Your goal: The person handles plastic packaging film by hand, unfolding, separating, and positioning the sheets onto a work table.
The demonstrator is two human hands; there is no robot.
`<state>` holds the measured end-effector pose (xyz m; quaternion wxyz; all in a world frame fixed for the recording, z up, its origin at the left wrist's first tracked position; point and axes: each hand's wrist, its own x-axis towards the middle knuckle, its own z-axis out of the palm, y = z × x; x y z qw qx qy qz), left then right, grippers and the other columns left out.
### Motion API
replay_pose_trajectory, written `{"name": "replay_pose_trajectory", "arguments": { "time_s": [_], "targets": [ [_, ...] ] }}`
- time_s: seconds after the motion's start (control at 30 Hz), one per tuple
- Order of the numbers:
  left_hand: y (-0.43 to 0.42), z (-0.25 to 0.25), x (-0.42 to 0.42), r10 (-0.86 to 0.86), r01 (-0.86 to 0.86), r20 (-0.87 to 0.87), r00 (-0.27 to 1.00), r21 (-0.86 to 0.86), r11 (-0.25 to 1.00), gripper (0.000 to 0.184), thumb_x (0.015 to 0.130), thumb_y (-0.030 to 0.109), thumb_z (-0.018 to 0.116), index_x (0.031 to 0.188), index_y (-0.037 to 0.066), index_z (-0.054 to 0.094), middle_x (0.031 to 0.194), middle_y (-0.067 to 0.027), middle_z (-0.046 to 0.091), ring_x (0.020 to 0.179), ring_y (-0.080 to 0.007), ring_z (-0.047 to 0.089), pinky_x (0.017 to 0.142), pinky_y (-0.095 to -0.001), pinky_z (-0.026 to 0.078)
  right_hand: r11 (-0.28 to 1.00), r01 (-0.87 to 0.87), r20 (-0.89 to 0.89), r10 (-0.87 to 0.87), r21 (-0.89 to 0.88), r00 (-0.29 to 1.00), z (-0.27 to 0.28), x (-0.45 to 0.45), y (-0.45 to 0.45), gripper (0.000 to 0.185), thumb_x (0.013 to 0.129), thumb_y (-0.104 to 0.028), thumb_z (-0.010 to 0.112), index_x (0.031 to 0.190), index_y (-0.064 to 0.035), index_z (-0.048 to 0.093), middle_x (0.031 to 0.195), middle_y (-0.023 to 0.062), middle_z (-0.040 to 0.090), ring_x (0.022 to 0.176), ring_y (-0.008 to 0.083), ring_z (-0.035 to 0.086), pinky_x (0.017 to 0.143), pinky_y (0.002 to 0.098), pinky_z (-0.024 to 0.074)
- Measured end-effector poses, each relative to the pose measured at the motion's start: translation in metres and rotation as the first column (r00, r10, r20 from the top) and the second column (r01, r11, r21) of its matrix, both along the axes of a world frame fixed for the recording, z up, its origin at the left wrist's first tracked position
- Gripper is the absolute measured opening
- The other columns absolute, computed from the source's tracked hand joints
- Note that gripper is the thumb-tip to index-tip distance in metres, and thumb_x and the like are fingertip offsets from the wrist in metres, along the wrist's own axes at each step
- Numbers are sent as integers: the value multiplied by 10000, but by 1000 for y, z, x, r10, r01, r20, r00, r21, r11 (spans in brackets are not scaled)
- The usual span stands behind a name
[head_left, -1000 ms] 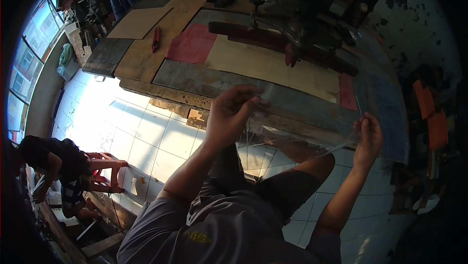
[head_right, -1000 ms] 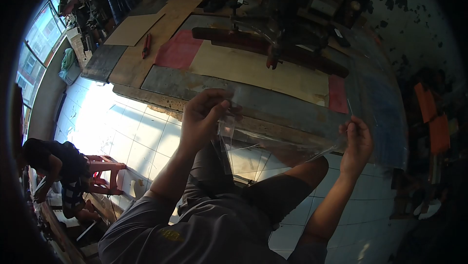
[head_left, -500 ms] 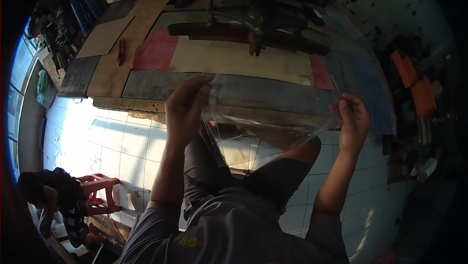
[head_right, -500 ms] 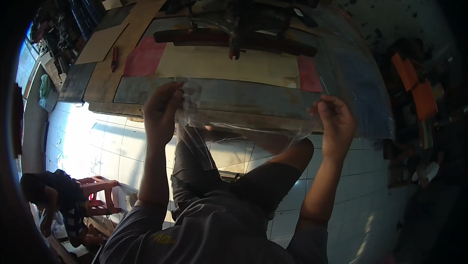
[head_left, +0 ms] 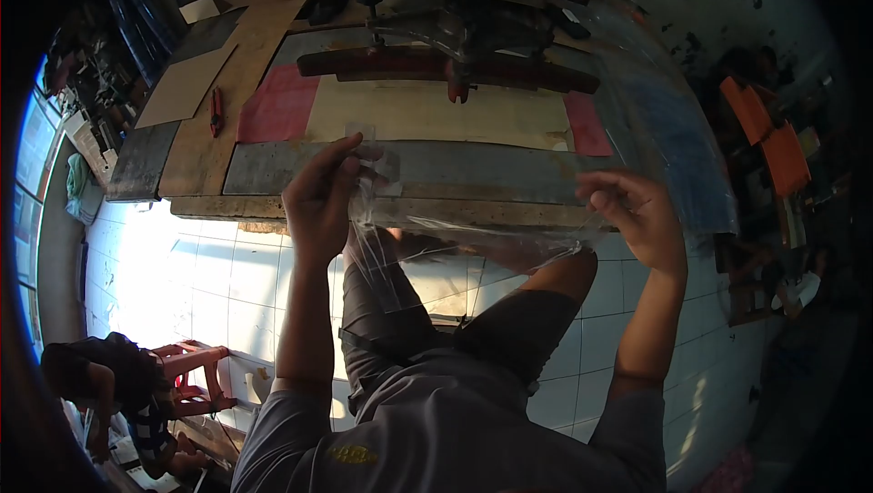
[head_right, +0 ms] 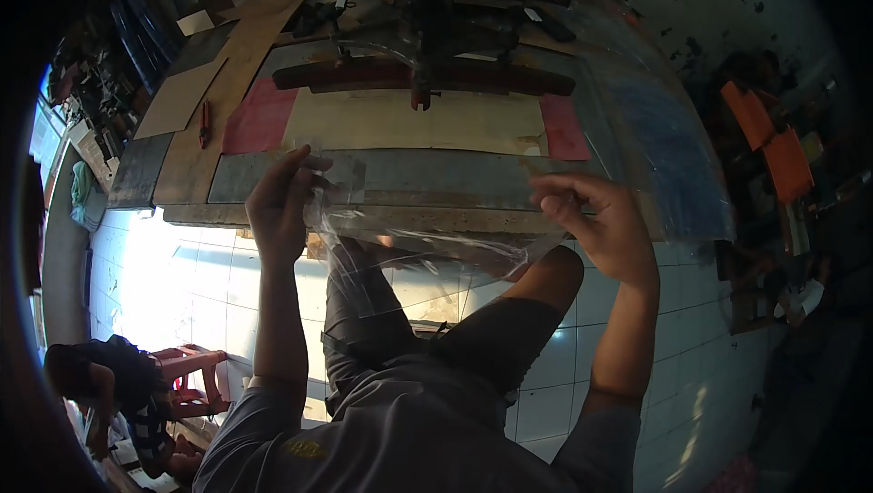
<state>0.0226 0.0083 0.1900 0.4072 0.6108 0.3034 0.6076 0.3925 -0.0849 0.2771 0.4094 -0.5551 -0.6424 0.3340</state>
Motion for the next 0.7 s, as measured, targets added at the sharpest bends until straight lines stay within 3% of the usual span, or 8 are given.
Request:
{"name": "replay_pose_trajectory", "arguments": {
  "time_s": [0.07,0.37,0.7],
  "targets": [
    [0,0,-2,-16,16,-2,1000,29,999,303,1042,-14,575,1337,-52,632,1125,-203,749,905,-215,752,799,-314,591,992,21,71,-12,-127,997,7,-2,-1,250,999,-156,717,1161,33,736,923,92,765,894,141,739,812,275,574],
    [-4,5,-13,-2,3,-32,999,9,1000,312,1045,-2,575,1350,-47,624,1131,-209,748,937,-225,755,823,-331,607,993,35,53,-29,-115,998,20,-7,1,190,970,-128,747,1071,34,751,897,95,772,885,140,746,811,268,578],
    [-4,9,-13,75,-74,-85,994,12,997,313,1048,10,573,1352,-39,629,1109,-194,756,937,-207,752,815,-324,614,1000,-5,109,2,29,994,24,-5,2,216,911,-138,819,1061,2,752,878,46,766,778,54,625,721,227,476]
  ]
}}
